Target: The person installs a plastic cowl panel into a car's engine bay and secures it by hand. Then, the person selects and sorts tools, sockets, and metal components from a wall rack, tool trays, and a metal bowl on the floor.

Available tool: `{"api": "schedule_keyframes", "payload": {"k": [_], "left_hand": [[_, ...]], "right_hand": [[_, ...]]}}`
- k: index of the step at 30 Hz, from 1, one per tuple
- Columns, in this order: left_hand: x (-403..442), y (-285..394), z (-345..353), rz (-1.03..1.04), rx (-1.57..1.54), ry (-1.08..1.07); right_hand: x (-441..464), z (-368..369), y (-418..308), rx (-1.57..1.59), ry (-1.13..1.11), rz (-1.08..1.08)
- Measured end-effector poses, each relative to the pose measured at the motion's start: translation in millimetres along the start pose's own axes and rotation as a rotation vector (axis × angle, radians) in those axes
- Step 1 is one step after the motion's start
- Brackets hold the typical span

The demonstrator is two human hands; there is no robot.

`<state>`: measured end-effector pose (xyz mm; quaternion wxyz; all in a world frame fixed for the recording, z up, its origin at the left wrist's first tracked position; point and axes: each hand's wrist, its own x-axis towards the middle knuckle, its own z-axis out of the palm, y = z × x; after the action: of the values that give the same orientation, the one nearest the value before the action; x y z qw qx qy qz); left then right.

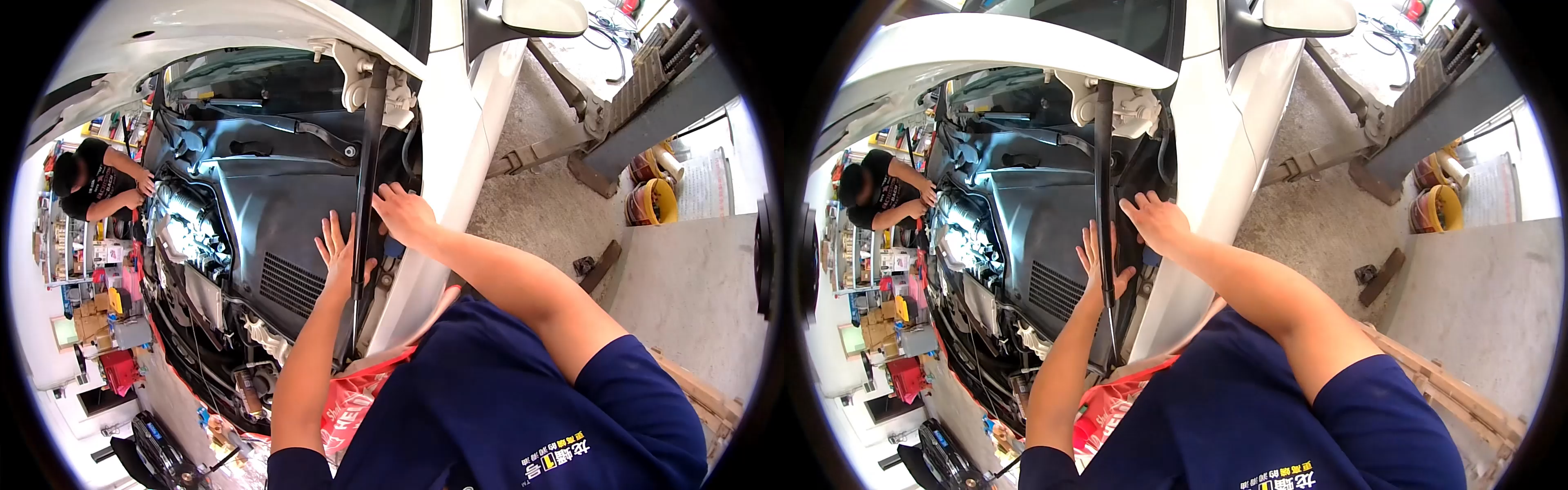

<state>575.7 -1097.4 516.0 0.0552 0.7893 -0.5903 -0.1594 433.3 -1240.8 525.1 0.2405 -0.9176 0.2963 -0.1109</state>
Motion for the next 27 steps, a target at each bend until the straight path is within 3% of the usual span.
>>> {"api": "schedule_keyframes", "payload": {"k": [6, 8, 10, 13, 15, 16, 17, 20, 25, 26, 27], "left_hand": [[-1, -6, -2, 0.047, 0.01, 0.018], [0, -9, -1, 0.073, 0.027, 0.043], [-1, -13, 2, 0.089, 0.034, 0.046], [-1, -11, 1, 0.065, 0.008, 0.053], [3, -8, -1, 0.058, 0.055, 0.018], [2, -13, 1, 0.078, 0.021, 0.023], [3, -19, 4, 0.098, -0.01, 0.028], [5, -18, -2, 0.2, 0.0, 0.045], [7, -25, -3, 0.219, 0.098, 0.032], [6, -24, -5, 0.224, 0.111, 0.022], [6, -24, -6, 0.203, 0.123, 0.001]], "right_hand": [[-44, 11, -18, 0.099, 0.123, -0.134], [-90, 30, -49, 0.729, -0.17, 0.314], [-114, 2, -88, 1.296, -0.601, 0.806], [-98, 47, -102, 1.764, -0.5, 0.99], [-82, 89, -98, 2.014, -0.678, 0.907], [-80, 89, -113, 1.965, -0.52, 1.044], [-83, 89, -119, 1.999, -0.503, 1.051], [-88, 69, -139, 1.803, -0.184, 1.154], [-67, 100, -151, 1.787, -0.053, 1.289], [-57, 134, -160, 1.585, 0.041, 1.344], [-58, 130, -159, 1.603, 0.05, 1.362]]}}
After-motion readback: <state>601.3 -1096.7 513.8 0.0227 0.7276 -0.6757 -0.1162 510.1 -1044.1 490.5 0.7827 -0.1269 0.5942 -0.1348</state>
